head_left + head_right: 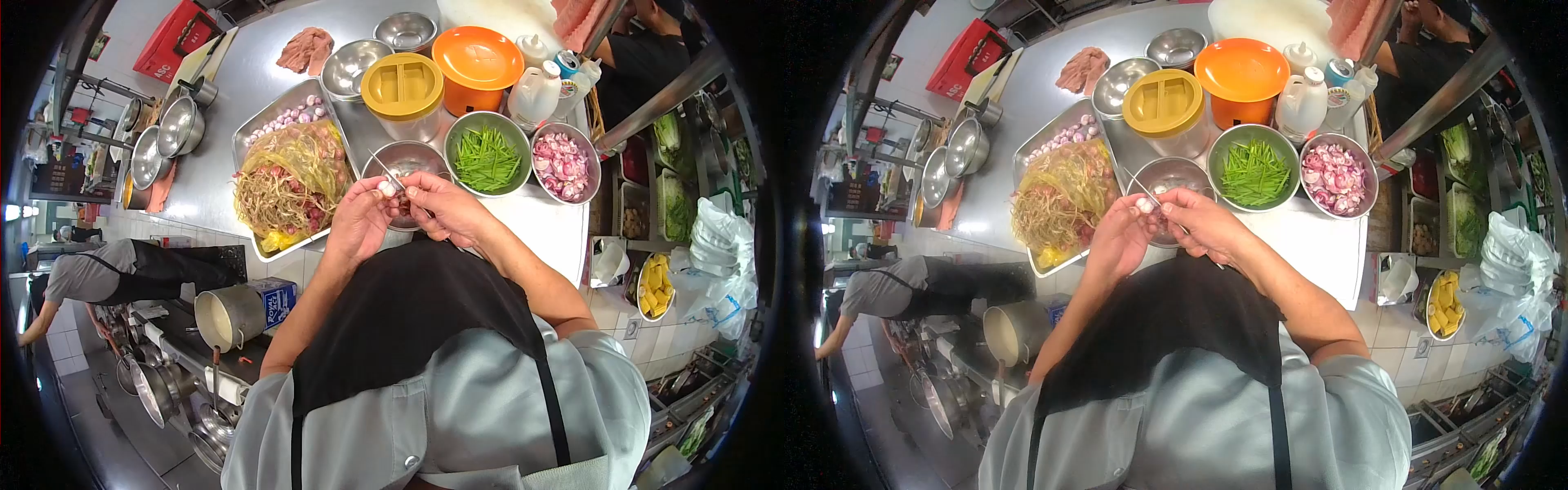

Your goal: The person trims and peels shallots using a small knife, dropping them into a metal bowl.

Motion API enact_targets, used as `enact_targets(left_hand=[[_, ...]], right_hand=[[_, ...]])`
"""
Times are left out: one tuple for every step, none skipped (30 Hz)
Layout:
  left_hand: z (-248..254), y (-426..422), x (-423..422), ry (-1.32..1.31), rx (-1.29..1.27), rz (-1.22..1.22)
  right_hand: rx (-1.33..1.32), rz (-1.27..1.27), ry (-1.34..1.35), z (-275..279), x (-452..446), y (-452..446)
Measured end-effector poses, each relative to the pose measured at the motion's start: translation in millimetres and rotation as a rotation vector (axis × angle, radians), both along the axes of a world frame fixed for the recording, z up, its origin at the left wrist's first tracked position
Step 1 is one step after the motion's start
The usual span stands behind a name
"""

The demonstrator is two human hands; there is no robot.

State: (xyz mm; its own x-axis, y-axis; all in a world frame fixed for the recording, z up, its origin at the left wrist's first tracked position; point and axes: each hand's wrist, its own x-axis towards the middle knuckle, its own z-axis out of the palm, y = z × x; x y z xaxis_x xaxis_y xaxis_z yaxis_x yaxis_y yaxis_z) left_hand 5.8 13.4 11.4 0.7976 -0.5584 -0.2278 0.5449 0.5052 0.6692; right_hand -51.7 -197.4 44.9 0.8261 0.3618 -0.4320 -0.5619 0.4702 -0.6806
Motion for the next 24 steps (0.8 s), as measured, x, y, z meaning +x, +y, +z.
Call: enact_targets(left_hand=[[-1.0,0.6,-0.1,0.007,-0.002,-0.001],[-1.7,2.0,-0.6,0.006,-0.033,-0.009],[-0.2,2.9,-1.0,0.004,-0.063,-0.016],[1.5,3.2,-1.2,0.001,-0.095,-0.025],[3.5,3.3,-1.2,0.005,-0.118,-0.031],[6.8,2.9,-0.7,0.008,-0.141,-0.037],[9.9,2.6,-0.6,0.012,-0.164,-0.042],[13.0,2.5,-1.8,0.002,-0.147,-0.023],[15.9,2.3,-3.7,-0.007,-0.13,-0.004],[17.0,2.1,-4.6,-0.017,-0.113,0.014],[15.6,2.3,-4.1,0.001,-0.097,0.029],[13.3,2.5,-3.4,0.019,-0.081,0.044],[11.5,2.8,-3.1,0.038,-0.064,0.059],[10.0,3.4,-3.6,0.048,-0.084,0.054],[9.2,3.6,-3.9,0.057,-0.105,0.05],[8.5,3.7,-3.9,0.066,-0.125,0.045],[7.6,4.2,-3.9,0.064,-0.127,0.026],[7.5,4.6,-4.0,0.062,-0.128,0.008],[7.6,4.8,-4.2,0.061,-0.13,-0.01],[8.0,4.4,-4.5,0.059,-0.118,-0.004],[11.7,2.4,-5.4,0.057,-0.106,0.002],[13.6,1.1,-5.9,0.055,-0.094,0.007],[12.7,1.1,-5.0,0.048,-0.105,-0.013],[11.8,1.3,-3.5,0.04,-0.117,-0.035]], right_hand=[[0.04,-0.006,0.012,-3.0,0.6,-2.5],[0.08,-0.01,0.023,-5.7,1.1,-5.5],[0.12,-0.014,0.034,-5.1,1.5,-6.8],[0.078,-0.011,0.028,-2.9,1.4,-7.6],[0.037,-0.009,0.022,1.2,1.1,-8.6],[-0.004,-0.007,0.014,4.3,1.4,-9.1],[-0.104,0.002,-0.015,3.4,1.6,-9.3],[-0.203,0.012,-0.043,1.2,1.0,-9.1],[-0.302,0.022,-0.07,0.3,0.2,-8.3],[-0.401,0.026,-0.083,1.1,-0.7,-7.6],[-0.501,0.03,-0.097,4.0,-1.7,-7.1],[-0.6,0.033,-0.109,5.8,-2.6,-6.9],[-0.638,0.06,-0.122,6.2,-2.5,-7.2],[-0.675,0.088,-0.134,6.4,-2.3,-7.8],[-0.712,0.115,-0.147,6.3,-2.2,-8.4],[-0.722,0.115,-0.179,5.0,-3.5,-8.6],[-0.73,0.115,-0.21,2.6,-5.8,-8.6],[-0.739,0.115,-0.241,1.1,-7.3,-8.4],[-0.728,0.1,-0.249,0.5,-7.6,-8.2],[-0.717,0.085,-0.258,0.2,-7.7,-8.1],[-0.706,0.07,-0.265,-0.1,-8.2,-8.1],[-0.65,0.04,-0.304,0.4,-9.0,-7.6],[-0.594,0.01,-0.343,1.9,-10.1,-6.3],[-0.537,-0.02,-0.381,3.9,-10.7,-4.8]])
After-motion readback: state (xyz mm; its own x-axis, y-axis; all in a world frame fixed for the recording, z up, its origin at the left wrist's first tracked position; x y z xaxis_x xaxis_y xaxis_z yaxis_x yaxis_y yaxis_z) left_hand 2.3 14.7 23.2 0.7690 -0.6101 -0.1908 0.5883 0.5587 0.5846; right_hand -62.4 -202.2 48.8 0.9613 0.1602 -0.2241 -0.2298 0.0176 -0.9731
